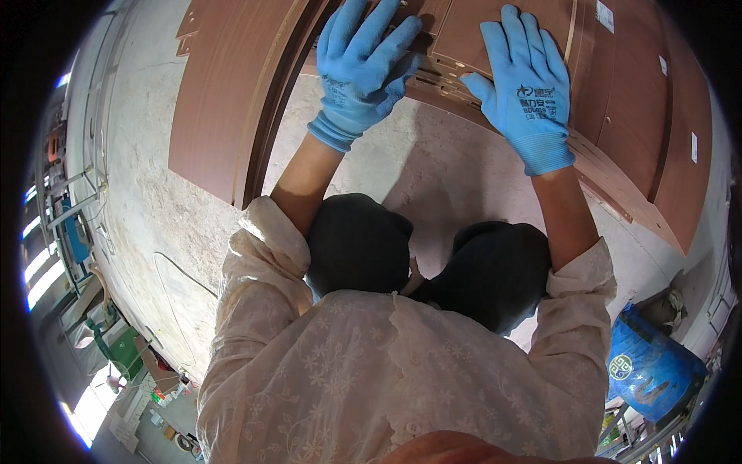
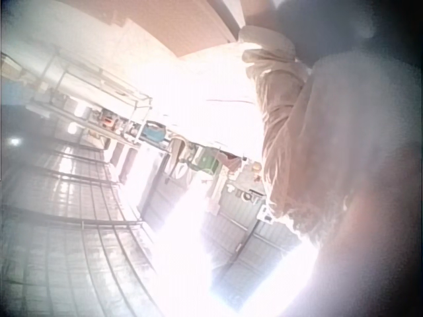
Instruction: The person kneels on the floor and repeatedly picks up, aligns, and stacks flat wooden panels. They adjust the panels to fit together and occasionally stand to move pieces to a larger stack.
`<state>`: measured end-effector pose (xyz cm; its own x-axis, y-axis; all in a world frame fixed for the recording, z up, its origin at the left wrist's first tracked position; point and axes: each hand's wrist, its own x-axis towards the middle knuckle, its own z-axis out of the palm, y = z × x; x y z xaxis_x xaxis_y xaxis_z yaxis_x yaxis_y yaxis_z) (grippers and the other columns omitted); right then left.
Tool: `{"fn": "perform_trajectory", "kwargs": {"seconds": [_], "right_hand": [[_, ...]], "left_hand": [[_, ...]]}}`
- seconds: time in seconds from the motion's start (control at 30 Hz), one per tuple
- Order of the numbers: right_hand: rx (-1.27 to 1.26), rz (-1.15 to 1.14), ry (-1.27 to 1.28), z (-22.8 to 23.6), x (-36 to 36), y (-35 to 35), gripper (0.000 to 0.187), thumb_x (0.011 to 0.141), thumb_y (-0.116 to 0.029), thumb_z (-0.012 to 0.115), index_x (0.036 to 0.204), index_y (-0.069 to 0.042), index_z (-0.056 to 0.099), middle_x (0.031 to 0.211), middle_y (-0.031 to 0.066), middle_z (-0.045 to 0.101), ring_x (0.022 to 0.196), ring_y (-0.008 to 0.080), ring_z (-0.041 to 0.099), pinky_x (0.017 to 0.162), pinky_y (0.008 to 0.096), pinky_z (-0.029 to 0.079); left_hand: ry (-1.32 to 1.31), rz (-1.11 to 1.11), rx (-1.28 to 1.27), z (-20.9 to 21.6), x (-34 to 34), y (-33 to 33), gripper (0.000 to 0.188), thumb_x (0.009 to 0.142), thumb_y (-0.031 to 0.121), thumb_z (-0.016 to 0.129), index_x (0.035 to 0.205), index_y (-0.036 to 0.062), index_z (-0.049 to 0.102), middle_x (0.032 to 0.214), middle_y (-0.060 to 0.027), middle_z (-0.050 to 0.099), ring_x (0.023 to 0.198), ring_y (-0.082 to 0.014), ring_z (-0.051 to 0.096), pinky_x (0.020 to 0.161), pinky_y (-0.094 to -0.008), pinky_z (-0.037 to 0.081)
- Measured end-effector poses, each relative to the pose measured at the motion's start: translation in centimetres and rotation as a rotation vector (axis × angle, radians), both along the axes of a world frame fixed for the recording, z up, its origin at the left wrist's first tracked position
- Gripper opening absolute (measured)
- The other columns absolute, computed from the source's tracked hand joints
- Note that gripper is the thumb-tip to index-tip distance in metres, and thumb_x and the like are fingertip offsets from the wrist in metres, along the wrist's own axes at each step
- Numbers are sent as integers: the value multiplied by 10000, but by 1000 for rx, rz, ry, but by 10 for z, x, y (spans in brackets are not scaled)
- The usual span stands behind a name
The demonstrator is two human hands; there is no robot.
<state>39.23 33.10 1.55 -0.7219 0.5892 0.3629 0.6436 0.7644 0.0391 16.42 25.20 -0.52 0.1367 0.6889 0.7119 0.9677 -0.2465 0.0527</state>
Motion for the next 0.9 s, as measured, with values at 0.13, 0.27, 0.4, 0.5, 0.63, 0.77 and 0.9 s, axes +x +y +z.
{"fn": "perform_trajectory", "kwargs": {"seconds": [0.13,0.27,0.4,0.5,0.63,0.77,0.9], "right_hand": [[2,-12,-8,0,-1,0,763,856,-481,685,1399,40,561,1590,288,411,1500,429,361,1268,516,228],[15,-17,-23,-2,0,0,760,861,-480,681,1403,38,561,1595,292,401,1503,428,356,1268,520,227],[34,-6,5,-5,-1,0,758,860,-476,682,1404,37,561,1595,293,396,1502,431,353,1267,522,227],[41,-4,30,-3,-3,-1,744,859,-464,689,1396,36,564,1584,289,411,1493,431,365,1262,520,237],[-50,45,63,15,9,1,688,860,-396,710,1382,32,574,1541,264,477,1448,406,438,1238,507,287],[-231,-10,415,34,51,2,468,938,-229,664,1329,25,624,1411,259,598,1333,401,562,1157,501,409],[-81,25,403,19,81,27,435,979,-271,668,1345,-41,629,1433,185,597,1287,361,601,1115,446,456]], "left_hand": [[80,-74,52,0,5,14,385,951,288,664,1322,203,718,1492,-149,567,1397,-439,501,1092,-557,450],[117,-95,53,-3,7,22,376,933,228,672,1306,224,720,1481,-128,579,1395,-435,506,1081,-547,458],[117,-122,53,-6,6,23,355,957,210,654,1306,186,717,1451,-99,614,1398,-402,518,1076,-535,467],[100,-140,72,-6,7,24,328,969,209,645,1284,171,728,1424,-88,637,1385,-386,536,1067,-528,478],[76,-162,59,-4,7,24,281,979,221,632,1225,164,755,1383,-88,663,1352,-391,564,1054,-529,491],[106,-155,71,-3,8,25,298,966,231,632,1232,163,750,1369,-96,667,1338,-400,571,1056,-542,492],[117,-138,30,-3,10,22,323,940,220,642,1239,161,751,1392,-100,656,1346,-399,566,1068,-545,483]]}}
